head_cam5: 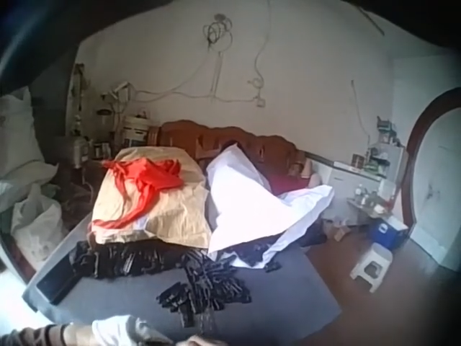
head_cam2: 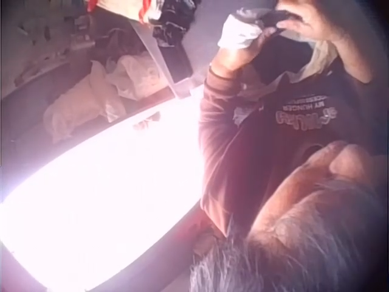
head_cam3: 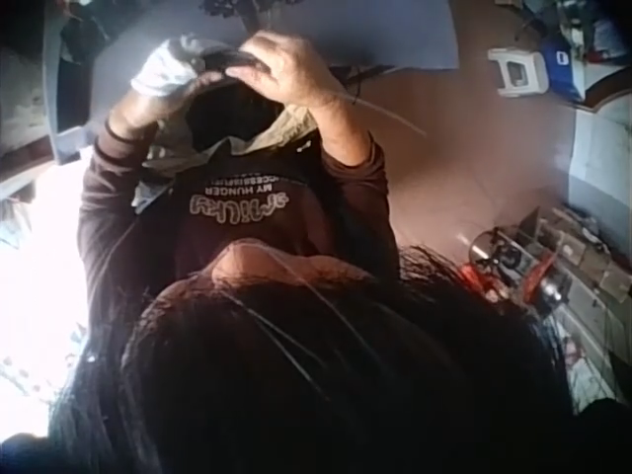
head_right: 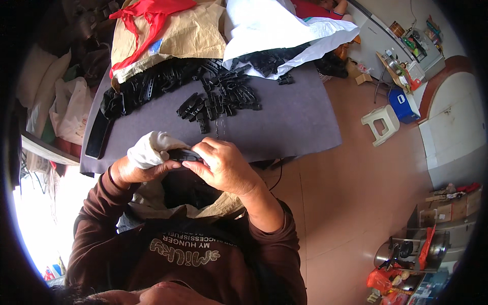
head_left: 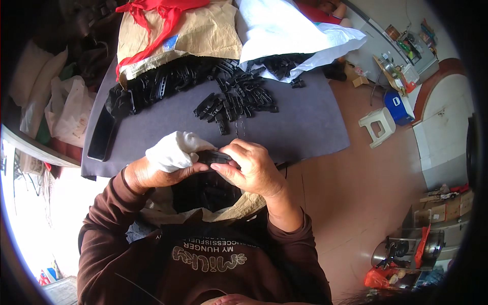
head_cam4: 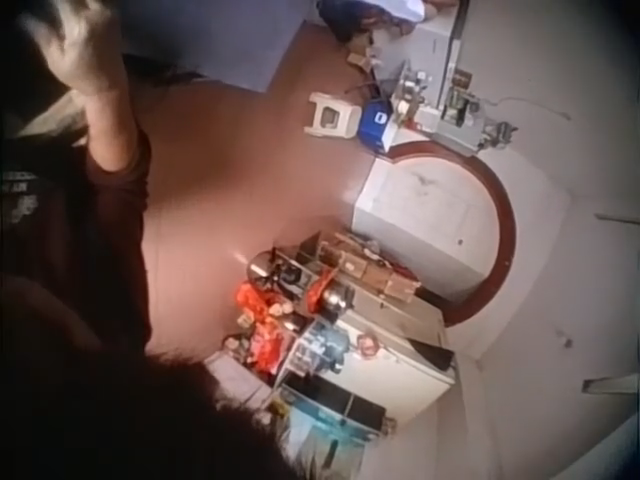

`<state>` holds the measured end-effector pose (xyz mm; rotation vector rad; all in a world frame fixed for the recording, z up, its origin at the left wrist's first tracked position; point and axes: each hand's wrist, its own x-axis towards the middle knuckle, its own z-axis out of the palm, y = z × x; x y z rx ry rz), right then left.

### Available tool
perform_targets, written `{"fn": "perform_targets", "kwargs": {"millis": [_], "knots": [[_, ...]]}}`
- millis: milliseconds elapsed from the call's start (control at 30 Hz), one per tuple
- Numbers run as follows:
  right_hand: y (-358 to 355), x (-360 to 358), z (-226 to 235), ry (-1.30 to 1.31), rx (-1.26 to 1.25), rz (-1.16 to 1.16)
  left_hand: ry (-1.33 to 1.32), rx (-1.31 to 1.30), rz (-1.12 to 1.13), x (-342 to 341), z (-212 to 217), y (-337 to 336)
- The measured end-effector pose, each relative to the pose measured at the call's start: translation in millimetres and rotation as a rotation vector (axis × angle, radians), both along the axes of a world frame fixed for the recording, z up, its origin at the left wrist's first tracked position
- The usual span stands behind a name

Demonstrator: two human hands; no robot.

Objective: Sorting small black plastic parts from a pile on a low table.

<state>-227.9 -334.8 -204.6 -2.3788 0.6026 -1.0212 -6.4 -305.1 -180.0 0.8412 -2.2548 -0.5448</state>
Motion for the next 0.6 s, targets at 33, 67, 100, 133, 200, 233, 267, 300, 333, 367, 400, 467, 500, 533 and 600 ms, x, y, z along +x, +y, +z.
{"fn": "perform_targets", "kwargs": {"millis": [33, 67, 100, 133, 200, 233, 267, 300, 333, 367, 400, 467, 500, 533, 600], "knots": [[0, -1, 0, 0.024, -0.044, 0.000, 0.010, 0.102, -0.015, 1, 1, -1], [-1, -1, 0, 0.047, -0.088, 0.004, 0.019, 0.204, -0.026, 2, 2, -2], [-1, -1, -1, 0.047, -0.089, 0.004, 0.018, 0.204, -0.026, 2, 1, -3], [-3, -1, -2, 0.048, -0.071, 0.019, 0.037, 0.229, -0.050, 3, -1, -4], [-4, 0, -3, 0.049, -0.056, 0.035, 0.056, 0.253, -0.072, 5, -4, -4], [-5, 1, -3, -0.012, 0.038, 0.029, 0.066, 0.243, -0.035, 5, -5, -2], [-5, 1, -3, -0.073, 0.132, 0.020, 0.077, 0.235, -0.002, 5, -6, 0], [-5, 3, -5, -0.134, 0.201, -0.043, 0.076, 0.234, -0.005, 2, -7, 5], [-5, 2, -6, -0.181, 0.334, -0.089, 0.144, 0.294, 0.156, -3, -6, 13], [-5, 3, -9, -0.206, 0.445, -0.088, 0.212, 0.352, 0.320, -5, -6, 17], [-6, 4, -12, -0.231, 0.557, -0.088, 0.075, -0.033, 0.291, -3, -14, 13], [4, 16, -18, -0.357, 0.627, 0.090, -0.032, -0.130, 0.418, -18, -16, 21], [6, 21, -20, -0.360, 0.659, 0.093, 0.049, -0.146, 0.394, -21, -28, 20], [8, 25, -21, -0.362, 0.691, 0.096, 0.050, -0.145, 0.395, -23, -29, 19], [8, 25, -24, -0.402, 0.702, 0.068, 0.232, -0.054, 0.310, -27, -30, 19]]}}
